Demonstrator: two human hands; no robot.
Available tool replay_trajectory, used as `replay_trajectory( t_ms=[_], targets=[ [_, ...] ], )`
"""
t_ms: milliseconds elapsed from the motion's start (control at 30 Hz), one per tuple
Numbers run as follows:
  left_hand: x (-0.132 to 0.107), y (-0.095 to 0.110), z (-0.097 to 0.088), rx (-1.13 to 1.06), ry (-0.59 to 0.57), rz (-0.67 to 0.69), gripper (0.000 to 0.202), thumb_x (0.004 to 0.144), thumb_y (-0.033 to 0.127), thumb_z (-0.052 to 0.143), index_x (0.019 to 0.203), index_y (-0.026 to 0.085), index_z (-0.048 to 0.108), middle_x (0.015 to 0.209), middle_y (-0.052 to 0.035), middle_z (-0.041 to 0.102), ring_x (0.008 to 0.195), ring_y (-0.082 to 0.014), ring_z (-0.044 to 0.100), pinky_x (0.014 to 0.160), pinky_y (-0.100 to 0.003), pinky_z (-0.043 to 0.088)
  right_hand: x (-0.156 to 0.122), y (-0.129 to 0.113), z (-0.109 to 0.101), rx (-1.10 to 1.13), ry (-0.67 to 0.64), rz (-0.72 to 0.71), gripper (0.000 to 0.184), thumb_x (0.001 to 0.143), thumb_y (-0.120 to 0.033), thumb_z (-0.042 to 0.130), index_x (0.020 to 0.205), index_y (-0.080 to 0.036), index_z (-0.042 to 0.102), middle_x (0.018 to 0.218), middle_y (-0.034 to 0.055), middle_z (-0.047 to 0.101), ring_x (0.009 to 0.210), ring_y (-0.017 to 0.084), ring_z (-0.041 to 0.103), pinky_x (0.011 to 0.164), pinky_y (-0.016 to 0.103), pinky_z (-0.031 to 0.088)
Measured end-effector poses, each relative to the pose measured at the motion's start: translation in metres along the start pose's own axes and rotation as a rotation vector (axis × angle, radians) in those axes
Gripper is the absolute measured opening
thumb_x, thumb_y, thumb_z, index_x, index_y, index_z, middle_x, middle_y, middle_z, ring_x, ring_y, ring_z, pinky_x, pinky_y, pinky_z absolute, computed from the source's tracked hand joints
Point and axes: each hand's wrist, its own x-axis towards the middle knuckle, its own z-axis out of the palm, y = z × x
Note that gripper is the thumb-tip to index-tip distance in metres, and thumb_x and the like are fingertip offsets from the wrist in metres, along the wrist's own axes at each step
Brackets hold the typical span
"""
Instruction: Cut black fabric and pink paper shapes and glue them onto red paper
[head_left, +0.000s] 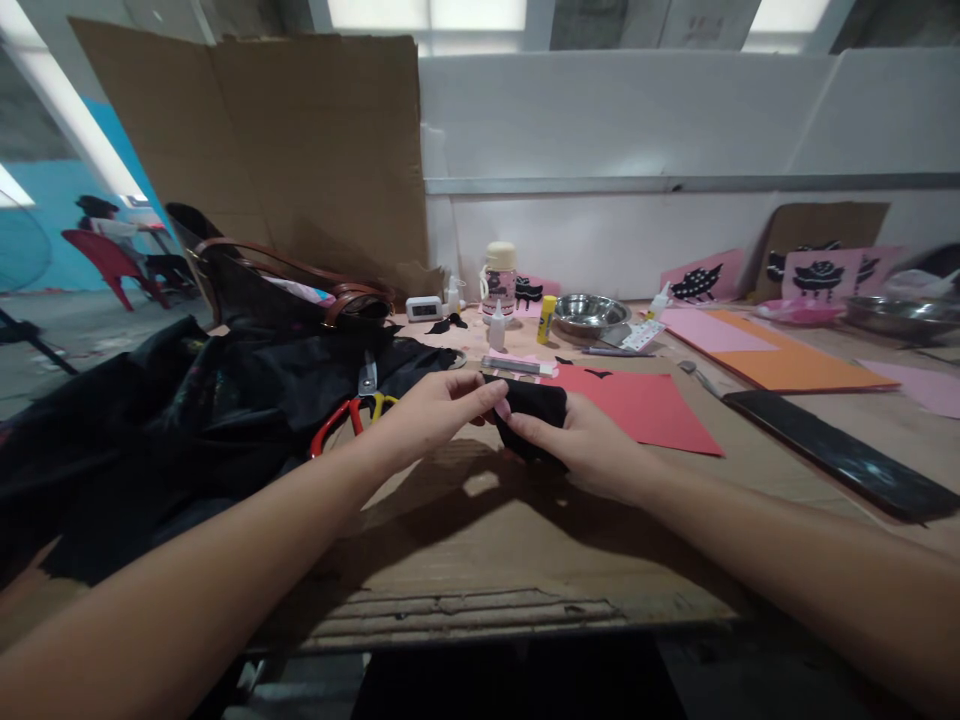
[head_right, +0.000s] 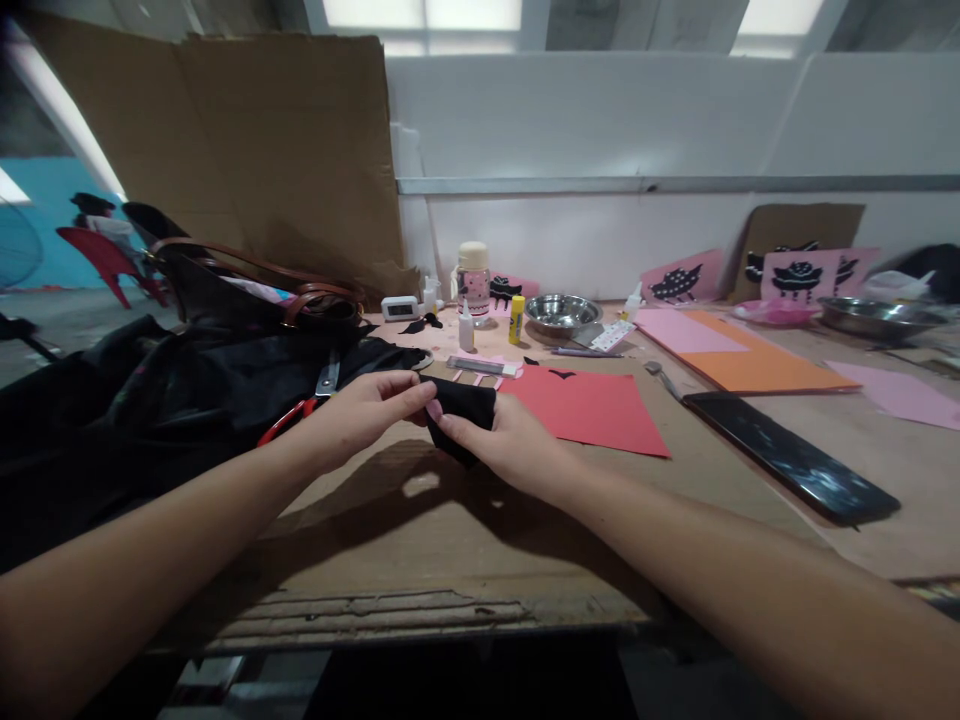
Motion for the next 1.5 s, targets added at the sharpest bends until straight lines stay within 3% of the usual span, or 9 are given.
replay_trajectory(
  t_ms=[167, 467, 667, 833, 1167, 1333, 1433, 1500],
  targets=[
    [-0.0008, 0.0, -0.0009, 0.013, 0.018, -0.018, 0.038, 0.076, 0.056, 0.077, 0.075, 0.02, 0.067, 0.078, -0.0016, 0.07, 0.078, -0.0186, 0.063, 0.08, -0.032, 0.049, 0.0, 0.0031, -0.0016, -0.01, 0.002, 0.014, 0.034, 0.092, -0.051, 0.065, 0.095, -0.018, 0.068, 0.082, 0.004, 0.068, 0.071, 0.018, 0.06, 0.062, 0.03, 0.047],
    [-0.0005, -0.0004, -0.0013, 0.024, 0.001, -0.007, 0.045, 0.083, 0.064, 0.067, 0.08, 0.02, 0.072, 0.086, -0.0056, 0.073, 0.086, -0.0213, 0.064, 0.088, -0.034, 0.049, 0.0, -0.0019, 0.0002, -0.032, 0.007, 0.003, 0.034, 0.093, -0.052, 0.064, 0.092, -0.019, 0.068, 0.078, 0.0021, 0.067, 0.069, 0.017, 0.057, 0.061, 0.029, 0.044],
    [-0.0011, 0.0, -0.0008, 0.028, 0.014, -0.017, 0.035, 0.079, 0.054, 0.075, 0.077, 0.02, 0.068, 0.081, -0.0018, 0.071, 0.08, -0.0186, 0.063, 0.081, -0.031, 0.048, 0.0007, 0.0021, -0.0009, -0.032, 0.002, -0.004, 0.031, 0.093, -0.049, 0.064, 0.09, -0.018, 0.067, 0.079, 0.0029, 0.067, 0.069, 0.017, 0.059, 0.062, 0.029, 0.046],
    [-0.0007, -0.0019, -0.0024, 0.04, 0.013, -0.008, 0.033, 0.084, 0.053, 0.072, 0.079, 0.02, 0.071, 0.083, -0.0032, 0.073, 0.084, -0.0197, 0.064, 0.084, -0.033, 0.048, -0.0007, -0.0002, -0.0004, -0.041, -0.006, -0.004, 0.032, 0.094, -0.051, 0.063, 0.09, -0.019, 0.067, 0.078, 0.002, 0.065, 0.068, 0.017, 0.057, 0.061, 0.029, 0.045],
    [0.0006, -0.0034, -0.0027, -0.009, -0.002, 0.015, 0.045, 0.088, 0.063, 0.063, 0.079, 0.021, 0.074, 0.086, -0.0051, 0.075, 0.084, -0.0202, 0.066, 0.088, -0.034, 0.051, 0.0001, -0.0008, -0.0002, -0.026, -0.006, -0.006, 0.035, 0.094, -0.054, 0.063, 0.091, -0.019, 0.067, 0.077, 0.0012, 0.065, 0.067, 0.016, 0.055, 0.06, 0.028, 0.044],
    [-0.0007, -0.001, -0.0028, -0.032, -0.026, -0.005, 0.033, 0.078, 0.049, 0.08, 0.088, 0.019, 0.073, 0.092, -0.0033, 0.076, 0.089, -0.0202, 0.067, 0.091, -0.034, 0.051, 0.0008, 0.0028, -0.0007, -0.002, 0.006, -0.004, 0.032, 0.093, -0.048, 0.065, 0.088, -0.017, 0.067, 0.077, 0.0021, 0.065, 0.068, 0.015, 0.056, 0.061, 0.028, 0.045],
    [-0.0008, 0.0012, -0.0028, -0.066, -0.057, -0.003, 0.035, 0.077, 0.045, 0.082, 0.097, 0.018, 0.073, 0.101, -0.0039, 0.076, 0.096, -0.0208, 0.068, 0.094, -0.035, 0.051, 0.0006, 0.0036, -0.0008, 0.034, 0.017, -0.001, 0.031, 0.092, -0.047, 0.068, 0.088, -0.016, 0.067, 0.077, 0.0023, 0.066, 0.066, 0.015, 0.057, 0.059, 0.026, 0.045],
    [-0.0016, 0.0045, -0.0029, -0.08, -0.072, 0.008, 0.031, 0.079, 0.044, 0.08, 0.094, 0.018, 0.072, 0.099, -0.0034, 0.076, 0.096, -0.0202, 0.068, 0.095, -0.034, 0.05, -0.0013, 0.001, -0.0004, 0.082, 0.021, -0.003, 0.033, 0.091, -0.049, 0.068, 0.091, -0.016, 0.066, 0.077, 0.0024, 0.068, 0.067, 0.015, 0.061, 0.06, 0.026, 0.048]
  ],
)
